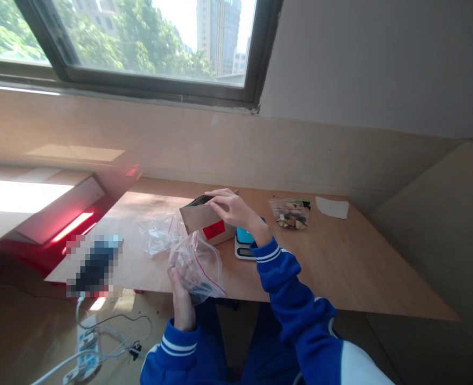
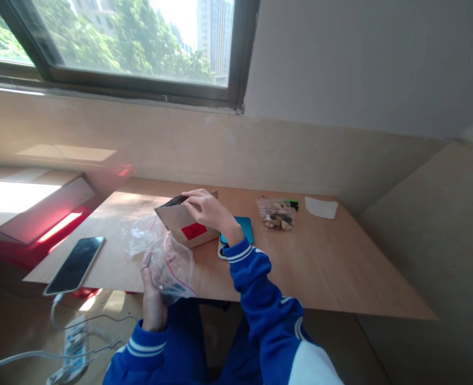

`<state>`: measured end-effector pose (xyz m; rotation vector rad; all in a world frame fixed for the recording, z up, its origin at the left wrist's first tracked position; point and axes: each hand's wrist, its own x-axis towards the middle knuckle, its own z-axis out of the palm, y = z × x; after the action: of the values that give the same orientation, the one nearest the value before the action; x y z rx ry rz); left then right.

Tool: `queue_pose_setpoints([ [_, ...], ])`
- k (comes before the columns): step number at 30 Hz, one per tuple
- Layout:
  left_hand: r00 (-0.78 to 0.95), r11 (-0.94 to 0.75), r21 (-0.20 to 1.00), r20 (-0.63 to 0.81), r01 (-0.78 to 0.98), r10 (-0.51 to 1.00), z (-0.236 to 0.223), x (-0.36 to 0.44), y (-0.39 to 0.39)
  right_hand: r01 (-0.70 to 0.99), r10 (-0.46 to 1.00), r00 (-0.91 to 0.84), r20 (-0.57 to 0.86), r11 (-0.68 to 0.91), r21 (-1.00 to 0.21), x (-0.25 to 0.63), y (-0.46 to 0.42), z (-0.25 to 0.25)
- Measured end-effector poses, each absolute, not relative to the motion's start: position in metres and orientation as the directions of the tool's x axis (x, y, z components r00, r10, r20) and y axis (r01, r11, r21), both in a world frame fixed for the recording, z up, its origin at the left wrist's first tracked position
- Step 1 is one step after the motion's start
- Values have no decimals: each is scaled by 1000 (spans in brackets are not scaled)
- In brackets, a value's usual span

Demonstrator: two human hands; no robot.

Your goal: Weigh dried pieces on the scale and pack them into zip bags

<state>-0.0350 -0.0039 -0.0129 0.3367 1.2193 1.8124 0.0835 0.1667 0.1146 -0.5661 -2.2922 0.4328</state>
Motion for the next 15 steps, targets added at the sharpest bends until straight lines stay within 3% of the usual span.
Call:
queue_pose_setpoints([
  [5,-544,-94,841,-256,-533,799,-10,-29,-5,267,550,-615,566,820,-507,88,157,116],
  [9,-543,-84,841,-265,-534,797,-8,-28,-6,84,597,-527,605,745,-661,96,127,132],
  [12,-532,-112,836,-232,-537,814,-8,-29,-5,-12,562,-719,407,576,-817,105,100,137],
  [15,-533,-150,863,-153,-483,832,-11,-28,-3,184,459,-882,105,542,-820,106,82,124],
])
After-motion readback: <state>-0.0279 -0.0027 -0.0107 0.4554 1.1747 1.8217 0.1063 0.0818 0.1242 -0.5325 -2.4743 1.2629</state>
